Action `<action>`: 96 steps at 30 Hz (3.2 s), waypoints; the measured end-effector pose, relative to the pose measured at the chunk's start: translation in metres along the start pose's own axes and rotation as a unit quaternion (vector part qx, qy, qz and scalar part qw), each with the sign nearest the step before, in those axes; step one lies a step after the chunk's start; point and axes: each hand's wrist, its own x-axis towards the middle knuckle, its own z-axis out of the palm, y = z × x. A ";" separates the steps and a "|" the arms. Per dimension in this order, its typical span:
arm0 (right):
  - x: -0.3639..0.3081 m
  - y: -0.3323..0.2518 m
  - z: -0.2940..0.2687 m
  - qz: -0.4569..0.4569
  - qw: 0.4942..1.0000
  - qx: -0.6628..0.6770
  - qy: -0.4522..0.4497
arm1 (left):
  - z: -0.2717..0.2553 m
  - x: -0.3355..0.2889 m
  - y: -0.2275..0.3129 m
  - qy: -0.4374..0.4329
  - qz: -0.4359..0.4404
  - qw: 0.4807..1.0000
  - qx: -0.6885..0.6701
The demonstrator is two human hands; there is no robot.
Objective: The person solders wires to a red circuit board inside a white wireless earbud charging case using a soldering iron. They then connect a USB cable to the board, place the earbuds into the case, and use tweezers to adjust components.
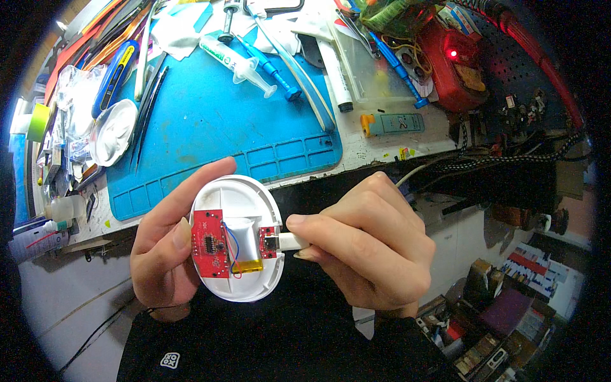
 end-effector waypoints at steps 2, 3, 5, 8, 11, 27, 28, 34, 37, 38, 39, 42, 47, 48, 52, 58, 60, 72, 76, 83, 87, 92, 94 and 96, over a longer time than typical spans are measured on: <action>0.001 0.001 -0.001 -0.003 1.000 0.000 -0.003 | 0.000 0.000 0.000 -0.013 0.002 1.000 -0.005; 0.001 0.002 -0.001 -0.004 1.000 0.001 0.000 | 0.000 0.000 0.000 -0.009 -0.001 1.000 -0.011; 0.001 0.002 -0.001 -0.006 1.000 0.001 -0.003 | -0.001 0.000 -0.001 -0.019 0.004 1.000 -0.020; 0.001 0.001 -0.001 -0.004 1.000 0.001 -0.003 | -0.001 0.000 -0.002 -0.022 -0.001 0.999 -0.025; 0.001 0.000 -0.001 -0.002 1.000 -0.002 -0.001 | 0.000 -0.001 -0.001 -0.014 -0.010 0.999 -0.029; 0.004 -0.010 -0.003 -0.024 0.999 -0.022 -0.005 | -0.001 0.001 0.000 -0.010 0.008 1.000 -0.009; 0.004 -0.010 -0.003 -0.023 0.999 -0.023 -0.004 | -0.001 0.001 0.000 -0.011 0.017 1.000 -0.003; 0.003 -0.007 -0.001 -0.009 1.000 -0.024 0.000 | 0.000 -0.004 0.000 -0.008 0.026 1.000 0.007; 0.002 -0.006 0.000 -0.006 1.000 -0.024 0.003 | -0.001 -0.003 0.001 -0.020 0.029 0.999 0.012; 0.002 -0.005 -0.001 -0.006 1.000 -0.023 0.000 | -0.002 -0.002 0.001 -0.037 0.042 0.998 0.007; 0.002 -0.004 -0.001 -0.006 1.000 -0.026 0.001 | -0.002 -0.002 0.000 -0.028 0.034 0.999 0.014; 0.002 -0.002 0.000 -0.011 1.000 -0.019 0.005 | -0.003 -0.003 -0.001 -0.035 0.041 0.998 0.009; 0.001 -0.004 -0.002 -0.006 1.000 -0.027 -0.005 | -0.005 -0.002 -0.004 -0.043 0.048 0.998 0.000; 0.001 -0.005 -0.002 -0.004 0.999 -0.032 -0.003 | -0.005 -0.002 -0.005 -0.042 0.054 0.998 -0.003; 0.000 -0.006 -0.002 -0.007 0.999 -0.043 -0.002 | -0.005 -0.002 -0.008 -0.039 0.057 0.997 -0.017; 0.002 -0.003 -0.001 -0.019 0.999 -0.021 -0.018 | -0.009 0.000 -0.007 -0.045 0.042 0.998 -0.007; 0.002 -0.005 -0.001 0.001 0.999 -0.032 -0.013 | -0.008 0.000 -0.008 -0.039 0.051 0.998 0.000; -0.001 -0.008 0.013 -0.019 0.995 -0.100 0.014 | -0.011 0.003 -0.012 -0.028 0.125 0.983 0.134; 0.000 -0.007 0.013 -0.015 0.995 -0.094 0.016 | -0.012 0.004 -0.013 -0.030 0.146 0.981 0.124; -0.001 -0.006 0.016 -0.014 0.995 -0.095 0.020 | -0.012 0.003 -0.015 -0.014 0.160 0.976 0.145; -0.002 -0.006 0.016 -0.012 0.996 -0.091 0.018 | -0.013 0.002 -0.014 -0.006 0.157 0.974 0.165; -0.003 -0.006 0.017 -0.009 0.995 -0.092 0.029 | -0.011 0.004 -0.016 -0.010 0.156 0.982 0.102; -0.003 -0.005 0.016 -0.009 0.996 -0.086 0.029 | -0.012 0.004 -0.016 -0.013 0.162 0.978 0.128; -0.004 -0.005 0.016 -0.009 0.996 -0.084 0.020 | -0.012 0.002 -0.015 -0.012 0.166 0.976 0.144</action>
